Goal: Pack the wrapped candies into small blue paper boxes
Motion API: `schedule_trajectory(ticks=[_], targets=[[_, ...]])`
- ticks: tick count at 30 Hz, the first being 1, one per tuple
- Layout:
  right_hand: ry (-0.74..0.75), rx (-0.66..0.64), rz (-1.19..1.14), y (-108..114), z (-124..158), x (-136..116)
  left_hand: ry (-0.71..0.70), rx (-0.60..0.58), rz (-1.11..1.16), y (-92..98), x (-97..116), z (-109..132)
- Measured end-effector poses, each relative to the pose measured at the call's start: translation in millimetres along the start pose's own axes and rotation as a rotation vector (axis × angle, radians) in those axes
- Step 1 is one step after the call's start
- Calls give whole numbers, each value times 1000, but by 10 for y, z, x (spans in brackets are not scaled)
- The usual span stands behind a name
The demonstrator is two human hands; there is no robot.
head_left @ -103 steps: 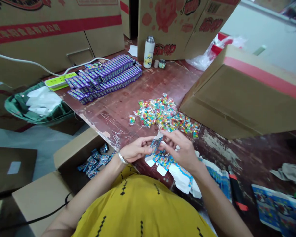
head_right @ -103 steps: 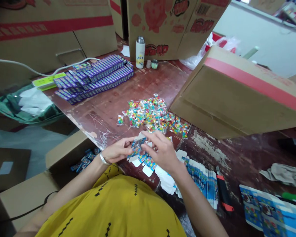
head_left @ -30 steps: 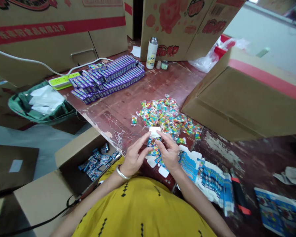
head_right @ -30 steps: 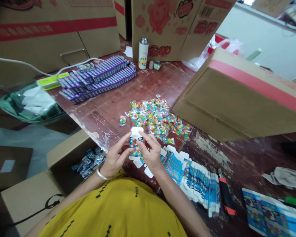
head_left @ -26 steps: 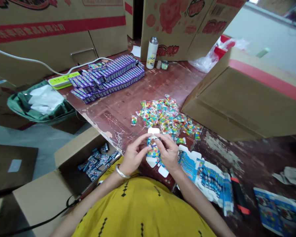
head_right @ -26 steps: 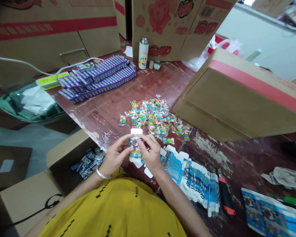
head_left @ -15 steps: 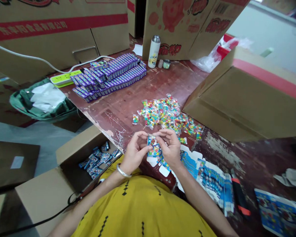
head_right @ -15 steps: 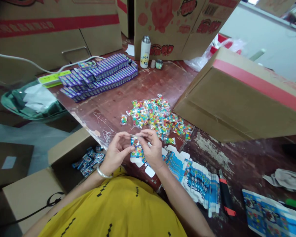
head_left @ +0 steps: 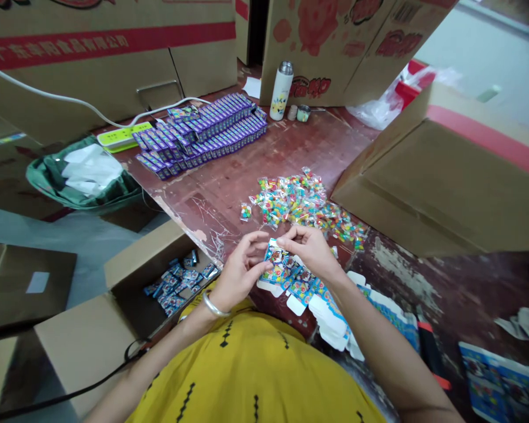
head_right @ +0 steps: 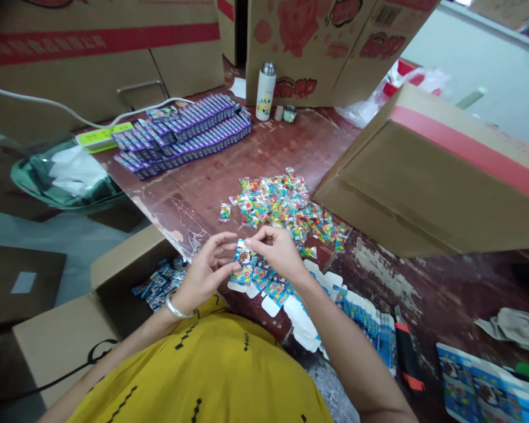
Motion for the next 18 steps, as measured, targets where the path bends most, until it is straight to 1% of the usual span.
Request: schedule_trajectory(ticks=[3,8,11,12,14,16,18], targets=[[66,-14,56,-50,2,-85,9,23,17,50,-22,-10],[210,-111,99,-210,88,-199,-10,47,81,146,-75,-16],[275,-175,207,-277,-13,-214,26,68,85,265,-142,-9],[289,-186,256,-301,-103,-208,38,87,83,338,-157,-6],[302,-160,407,-355,-362,-180,47,173,41,566,-160,2],[303,-82,647,-439,-669,-141,27,320,-33,877,-107,32],[237,-83,941,-607,-946,-17,-4,479,-61,1181,-25,93]])
Point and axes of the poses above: each hand's wrist, its own z-axis away from the middle knuckle, its own y-axis out of the back of the hand, x = y × z, the point moved 9 cm from there along -z, towards the middle knuckle
